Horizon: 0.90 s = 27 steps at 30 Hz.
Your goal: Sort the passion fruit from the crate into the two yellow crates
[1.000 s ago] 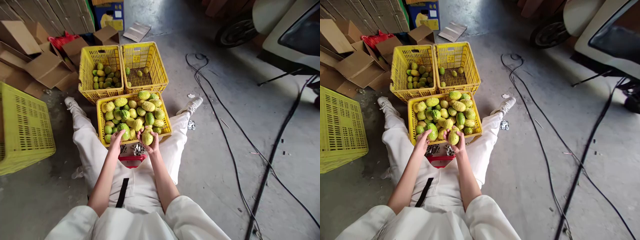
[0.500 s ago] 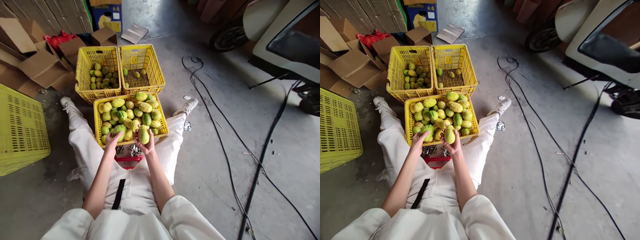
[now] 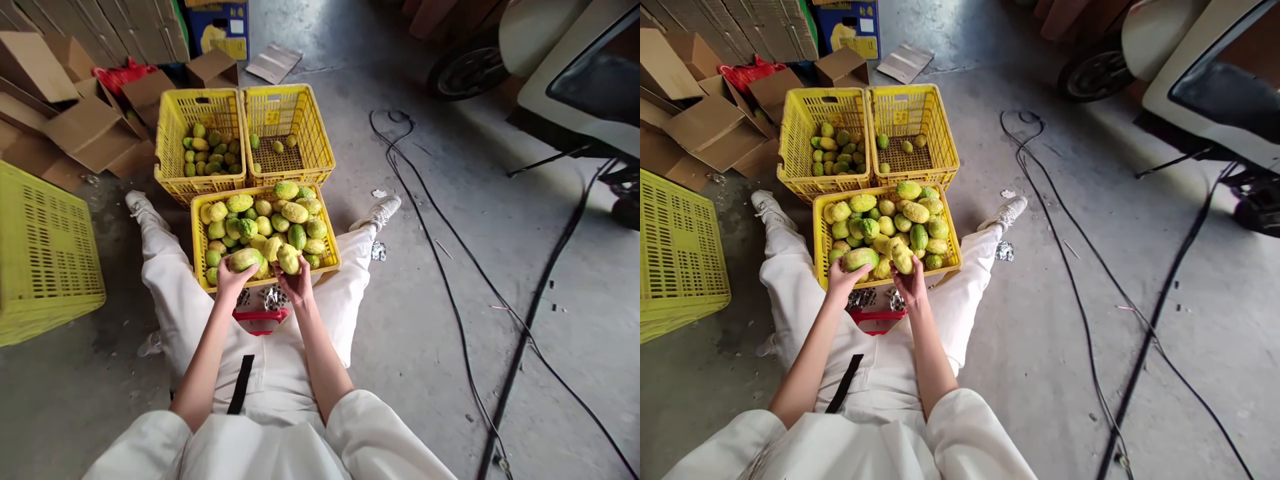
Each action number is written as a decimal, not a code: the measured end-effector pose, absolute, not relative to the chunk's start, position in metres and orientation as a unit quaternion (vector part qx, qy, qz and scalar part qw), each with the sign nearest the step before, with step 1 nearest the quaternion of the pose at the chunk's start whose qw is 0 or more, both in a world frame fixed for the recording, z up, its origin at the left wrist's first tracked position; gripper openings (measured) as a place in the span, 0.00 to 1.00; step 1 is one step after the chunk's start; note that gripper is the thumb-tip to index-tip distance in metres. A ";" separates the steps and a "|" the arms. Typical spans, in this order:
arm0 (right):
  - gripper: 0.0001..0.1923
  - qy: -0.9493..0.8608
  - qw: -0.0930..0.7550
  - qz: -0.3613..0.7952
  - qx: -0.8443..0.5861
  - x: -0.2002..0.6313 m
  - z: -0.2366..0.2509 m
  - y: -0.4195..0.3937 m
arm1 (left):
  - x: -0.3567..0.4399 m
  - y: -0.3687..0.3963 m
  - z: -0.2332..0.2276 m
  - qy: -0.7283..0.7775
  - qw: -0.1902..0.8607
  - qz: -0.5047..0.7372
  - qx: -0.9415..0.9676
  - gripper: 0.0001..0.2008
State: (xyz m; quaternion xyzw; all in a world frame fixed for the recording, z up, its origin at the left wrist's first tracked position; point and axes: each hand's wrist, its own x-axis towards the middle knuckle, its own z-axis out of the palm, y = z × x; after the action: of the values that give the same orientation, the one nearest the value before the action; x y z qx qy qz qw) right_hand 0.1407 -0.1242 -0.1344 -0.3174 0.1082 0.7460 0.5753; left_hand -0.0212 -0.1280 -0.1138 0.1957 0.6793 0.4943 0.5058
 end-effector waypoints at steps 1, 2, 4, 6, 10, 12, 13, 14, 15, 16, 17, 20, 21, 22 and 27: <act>0.09 0.115 0.582 0.737 -0.323 0.140 -0.135 -0.124 | -0.021 -0.128 -0.113 0.681 0.500 0.491 0.212 0.31; 0.08 0.122 0.588 0.729 -0.330 0.140 -0.136 -0.124 | -0.021 -0.128 -0.113 0.686 0.489 0.489 0.227 0.32; 0.07 0.133 0.596 0.711 -0.349 0.140 -0.138 -0.125 | -0.020 -0.127 -0.111 0.686 0.486 0.489 0.232 0.31; 0.06 0.148 0.595 0.700 -0.366 0.141 -0.140 -0.125 | -0.019 -0.126 -0.110 0.688 0.490 0.488 0.220 0.29; 0.05 0.163 0.594 0.706 -0.349 0.144 -0.141 -0.127 | -0.019 -0.124 -0.109 0.677 0.507 0.495 0.200 0.27; 0.08 0.144 0.601 0.713 -0.331 0.146 -0.141 -0.128 | -0.020 -0.124 -0.110 0.665 0.512 0.508 0.194 0.25; 0.09 0.134 0.605 0.715 -0.324 0.147 -0.140 -0.128 | -0.020 -0.124 -0.111 0.661 0.513 0.512 0.192 0.24; 0.10 0.127 0.608 0.716 -0.319 0.148 -0.140 -0.128 | -0.020 -0.124 -0.112 0.660 0.513 0.514 0.191 0.23; 0.10 0.122 0.611 0.716 -0.316 0.149 -0.140 -0.127 | -0.020 -0.124 -0.114 0.660 0.513 0.514 0.189 0.23; 0.09 0.119 0.611 0.716 -0.316 0.149 -0.140 -0.127 | -0.019 -0.123 -0.116 0.662 0.512 0.515 0.185 0.23; 0.07 0.118 0.608 0.719 -0.317 0.150 -0.141 -0.127 | -0.019 -0.123 -0.119 0.663 0.509 0.519 0.178 0.24; 0.08 0.137 0.586 0.734 -0.315 0.151 -0.142 -0.127 | -0.018 -0.122 -0.126 0.663 0.496 0.541 0.148 0.27; 0.09 0.148 0.580 0.737 -0.314 0.152 -0.143 -0.128 | -0.018 -0.121 -0.128 0.662 0.496 0.543 0.142 0.28; 0.10 0.158 0.577 0.737 -0.315 0.152 -0.143 -0.128 | -0.019 -0.121 -0.130 0.663 0.499 0.540 0.141 0.27; 0.08 0.216 0.577 0.713 -0.336 0.151 -0.144 -0.128 | -0.022 -0.121 -0.131 0.661 0.514 0.525 0.157 0.23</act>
State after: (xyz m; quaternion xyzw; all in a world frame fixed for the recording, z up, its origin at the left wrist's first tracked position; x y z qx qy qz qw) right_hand 0.1511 -0.1280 -0.1441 -0.3362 0.2156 0.7127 0.5767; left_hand -0.0224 -0.1207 -0.1311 0.1573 0.6606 0.5245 0.5136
